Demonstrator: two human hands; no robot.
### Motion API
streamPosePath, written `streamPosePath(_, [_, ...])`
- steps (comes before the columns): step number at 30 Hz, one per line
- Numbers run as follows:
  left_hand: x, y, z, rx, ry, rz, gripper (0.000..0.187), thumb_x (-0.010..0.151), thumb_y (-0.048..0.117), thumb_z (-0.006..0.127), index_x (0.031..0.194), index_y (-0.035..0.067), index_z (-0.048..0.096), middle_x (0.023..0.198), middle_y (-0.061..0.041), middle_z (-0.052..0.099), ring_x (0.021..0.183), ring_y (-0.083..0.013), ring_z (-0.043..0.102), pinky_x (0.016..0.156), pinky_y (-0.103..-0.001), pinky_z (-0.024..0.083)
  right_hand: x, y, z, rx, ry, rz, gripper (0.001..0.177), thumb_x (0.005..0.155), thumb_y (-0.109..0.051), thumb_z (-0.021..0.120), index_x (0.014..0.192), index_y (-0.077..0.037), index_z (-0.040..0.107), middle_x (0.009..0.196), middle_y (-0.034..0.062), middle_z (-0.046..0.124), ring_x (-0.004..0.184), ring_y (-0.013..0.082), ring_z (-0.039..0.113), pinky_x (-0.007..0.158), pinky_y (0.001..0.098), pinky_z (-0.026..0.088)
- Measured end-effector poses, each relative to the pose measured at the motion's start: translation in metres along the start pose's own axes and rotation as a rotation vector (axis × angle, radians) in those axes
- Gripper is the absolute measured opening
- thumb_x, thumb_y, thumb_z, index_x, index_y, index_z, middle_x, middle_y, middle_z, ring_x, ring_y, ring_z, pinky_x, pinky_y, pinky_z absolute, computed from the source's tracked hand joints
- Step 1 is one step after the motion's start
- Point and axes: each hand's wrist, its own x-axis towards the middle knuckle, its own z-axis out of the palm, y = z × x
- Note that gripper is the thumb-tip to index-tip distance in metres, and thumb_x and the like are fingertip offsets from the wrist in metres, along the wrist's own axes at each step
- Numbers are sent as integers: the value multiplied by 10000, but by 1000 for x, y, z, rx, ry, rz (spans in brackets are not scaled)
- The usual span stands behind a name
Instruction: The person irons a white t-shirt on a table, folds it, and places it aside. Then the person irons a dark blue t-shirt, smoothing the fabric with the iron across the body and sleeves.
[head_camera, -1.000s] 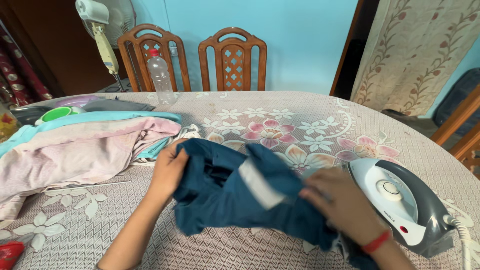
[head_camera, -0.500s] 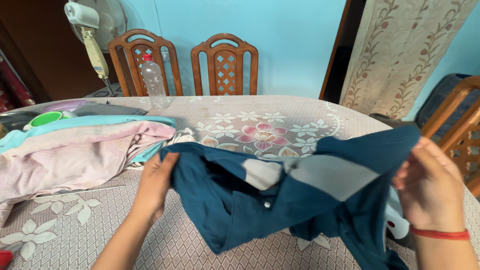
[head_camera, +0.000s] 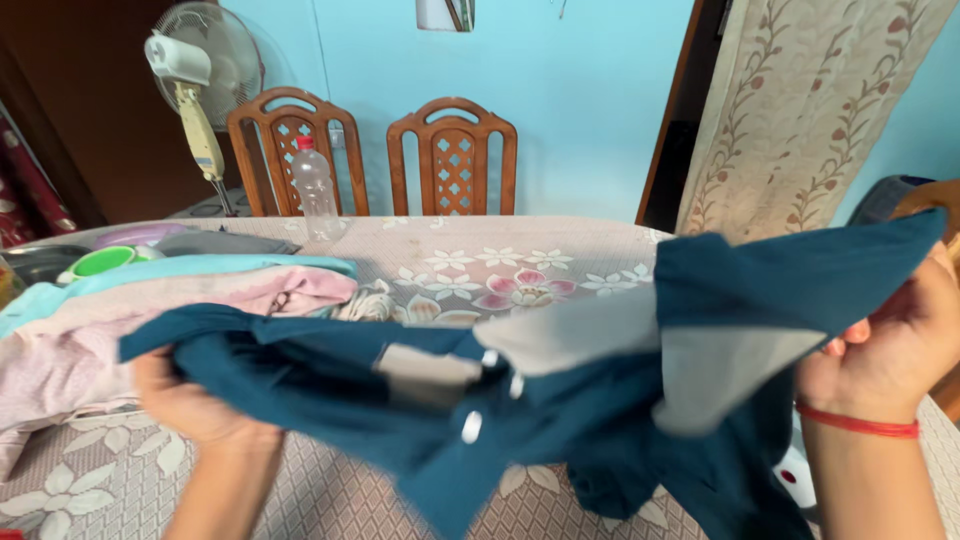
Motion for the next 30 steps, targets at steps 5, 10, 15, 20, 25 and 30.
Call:
streamPosePath(5, [32, 15, 39, 220, -93, -434, 390, 1047, 392, 575, 1246, 64, 642, 1252, -149, 653, 1150, -292, 628, 1059, -443, 521, 47, 68, -35, -180, 12, 145, 158, 1067, -118, 582, 918, -161, 547, 760, -24, 579, 631, 86, 583, 536, 194, 439])
streamPosePath(10, [26, -43, 42, 1094, -587, -494, 751, 945, 332, 652, 1566, 226, 244, 1712, -63, 158, 1571, -207, 182, 1216, -389, 193, 53, 169, -82, -381, 134, 424, 140, 1045, -118, 534, 1162, -173, 484, 1216, 67, 525, 1172, 215, 517, 1020, 442, 396])
streamPosePath(15, [-22, -52, -12, 1502, -892, -515, 616, 877, 465, 693, 1393, 133, 630, 1458, -70, 616, 1376, -222, 590, 1149, -345, 429, -9, 173, -138, -1167, -538, 338, 414, 926, -224, 671, 1302, -56, 637, 1132, 151, 701, 1049, 241, 675, 945, 377, 544])
streamPosePath(20, [-44, -23, -10, 2035, -1275, -741, 884, 745, 590, 831, 1461, 211, 476, 1436, -61, 497, 1332, -275, 526, 1106, -363, 445, -49, 117, -113, -1599, -724, 606, 729, 813, -492, 754, 1404, -113, 558, 1214, 118, 672, 1126, 253, 668, 964, 354, 517])
streamPosePath(25, [-51, -14, -7, 2307, -1284, -825, 628, 776, 523, 815, 1254, 205, 560, 1261, -68, 608, 1239, -276, 604, 1041, -391, 496, -52, 98, -99, -2049, -920, 812, 541, 921, -601, 620, 1098, -117, 786, 1098, 107, 771, 1086, 265, 720, 945, 350, 550])
streamPosePath(30, [-42, -6, -10, 2161, -1093, -970, 186, 899, 254, 619, 1060, 186, 683, 831, -24, 761, 762, -229, 749, 763, -421, 599, -46, 93, -129, -1462, -771, 662, 317, 928, -371, 636, 986, -80, 748, 898, 56, 751, 900, 172, 683, 830, 316, 537])
